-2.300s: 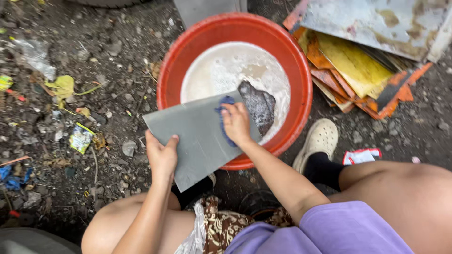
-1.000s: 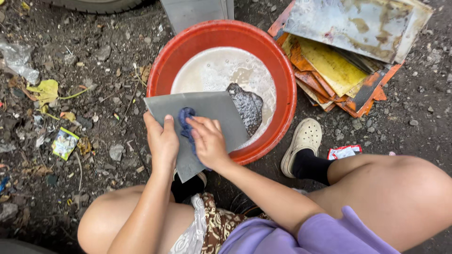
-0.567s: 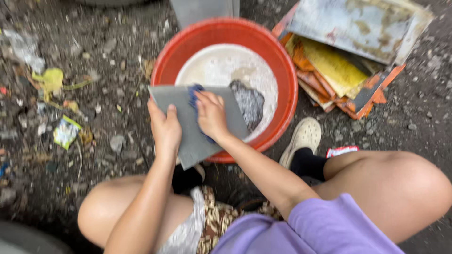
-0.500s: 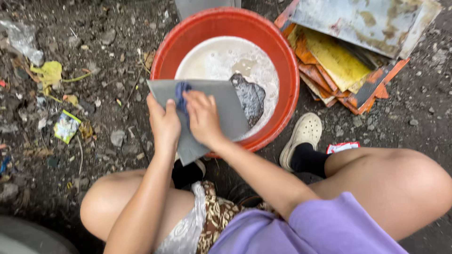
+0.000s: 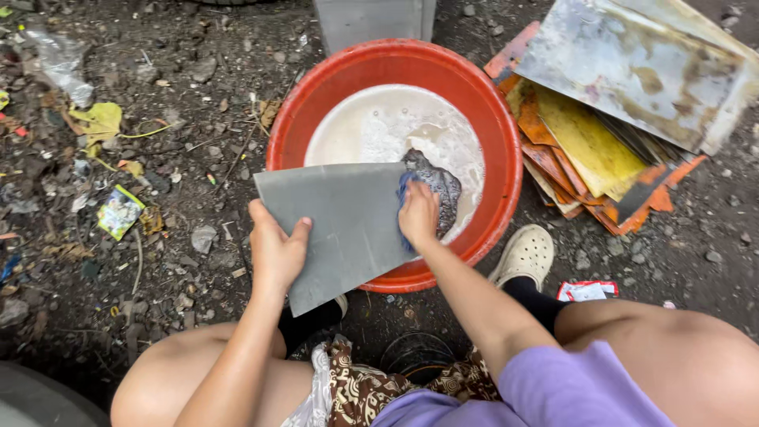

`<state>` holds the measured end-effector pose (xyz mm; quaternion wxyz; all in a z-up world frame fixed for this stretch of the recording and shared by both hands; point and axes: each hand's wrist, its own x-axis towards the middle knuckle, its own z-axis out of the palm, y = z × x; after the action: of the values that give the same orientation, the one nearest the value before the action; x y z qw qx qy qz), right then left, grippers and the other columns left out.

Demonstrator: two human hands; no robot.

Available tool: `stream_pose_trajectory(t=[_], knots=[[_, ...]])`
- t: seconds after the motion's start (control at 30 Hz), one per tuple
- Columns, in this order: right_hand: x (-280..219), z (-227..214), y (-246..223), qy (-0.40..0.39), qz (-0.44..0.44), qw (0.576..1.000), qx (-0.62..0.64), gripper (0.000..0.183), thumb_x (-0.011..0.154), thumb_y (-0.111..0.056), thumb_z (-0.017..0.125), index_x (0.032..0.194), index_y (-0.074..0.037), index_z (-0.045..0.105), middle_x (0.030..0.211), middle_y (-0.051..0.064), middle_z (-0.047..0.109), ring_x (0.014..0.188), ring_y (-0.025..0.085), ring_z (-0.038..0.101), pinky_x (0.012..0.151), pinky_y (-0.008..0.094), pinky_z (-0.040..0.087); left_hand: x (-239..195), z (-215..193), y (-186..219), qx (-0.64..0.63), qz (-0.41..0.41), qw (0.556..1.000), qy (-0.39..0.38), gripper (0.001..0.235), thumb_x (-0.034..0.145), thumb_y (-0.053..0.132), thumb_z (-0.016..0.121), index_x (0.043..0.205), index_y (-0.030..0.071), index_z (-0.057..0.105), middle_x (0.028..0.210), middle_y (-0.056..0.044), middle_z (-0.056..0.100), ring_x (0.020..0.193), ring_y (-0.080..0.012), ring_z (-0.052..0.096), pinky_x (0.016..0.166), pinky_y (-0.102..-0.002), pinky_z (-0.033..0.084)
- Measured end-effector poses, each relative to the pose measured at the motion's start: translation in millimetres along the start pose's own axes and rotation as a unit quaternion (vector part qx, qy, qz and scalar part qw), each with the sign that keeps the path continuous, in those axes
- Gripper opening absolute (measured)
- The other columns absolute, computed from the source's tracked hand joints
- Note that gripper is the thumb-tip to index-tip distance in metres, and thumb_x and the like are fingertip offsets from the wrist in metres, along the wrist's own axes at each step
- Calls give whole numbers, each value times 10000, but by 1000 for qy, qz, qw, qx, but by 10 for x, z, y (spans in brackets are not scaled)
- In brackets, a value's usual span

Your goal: The person scrubs flat metal sheets with a blue cloth over a red bucket filled with soapy water. They repeatedly dip the cloth, wipe both sides of each sheet, and place cleaned sheets aside.

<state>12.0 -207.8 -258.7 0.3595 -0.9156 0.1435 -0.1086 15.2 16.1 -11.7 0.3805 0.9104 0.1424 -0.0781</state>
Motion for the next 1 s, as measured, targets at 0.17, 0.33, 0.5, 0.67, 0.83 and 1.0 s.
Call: stream_pose_trajectory(t=[0.17, 0.33, 0.5, 0.67, 0.83, 1.0], knots=[[482, 127, -40, -15, 22, 1000, 3, 283, 954, -75, 554, 1175, -14, 719, 1138, 194, 670, 1032, 412, 585, 948, 467, 447, 53, -11, 84, -2, 3, 1000, -1, 467, 870, 125, 734, 1185, -4, 415, 742, -133, 626, 615, -247, 621, 634, -421, 526], [-188, -154, -45, -11, -9, 999, 47, 320, 958, -58, 538, 1233, 4, 688, 1157, 195, 656, 1027, 402, 588, 950, 458, 458, 77, -2, 69, -47, 75, 996, 22, 453, 865, 103, 722, 1192, -1, 426, 861, -150, 692, 723, -204, 685, 707, -394, 549], [113, -154, -237, -9, 67, 997, 28, 264, 983, -93, 563, 1193, -36, 713, 1167, 171, 680, 1049, 392, 587, 975, 458, 453, 70, 13, 80, -30, 6, 999, -10, 435, 881, 111, 702, 1186, -4, 415, 860, -226, 708, 673, -307, 652, 675, -424, 529], [348, -191, -1130, 34, -72, 989, 127, 278, 996, -93, 550, 1224, -40, 702, 1217, 163, 679, 1132, 374, 592, 1020, 448, 436, 118, 109, 59, -94, 53, 994, 16, 372, 970, 243, 642, 1153, -5, 433, 969, -231, 717, 785, -299, 703, 719, -409, 543], [-417, -414, -1687, -6, -125, 969, 211, 324, 1001, -103, 545, 1291, -47, 678, 1288, 156, 657, 1132, 367, 583, 1032, 418, 457, 219, 173, -5, -106, 107, 987, 53, 325, 1093, 304, 520, 1167, -10, 480, 1080, -258, 699, 997, -365, 710, 856, -450, 528], [-958, -582, -710, -33, -56, 993, 102, 307, 1023, -87, 518, 1276, -72, 692, 1287, 125, 673, 1097, 358, 561, 1003, 414, 453, 114, 102, -203, -113, -3, 993, 25, 285, 1059, 266, 456, 1206, 22, 473, 1074, -237, 716, 998, -375, 724, 863, -456, 526]])
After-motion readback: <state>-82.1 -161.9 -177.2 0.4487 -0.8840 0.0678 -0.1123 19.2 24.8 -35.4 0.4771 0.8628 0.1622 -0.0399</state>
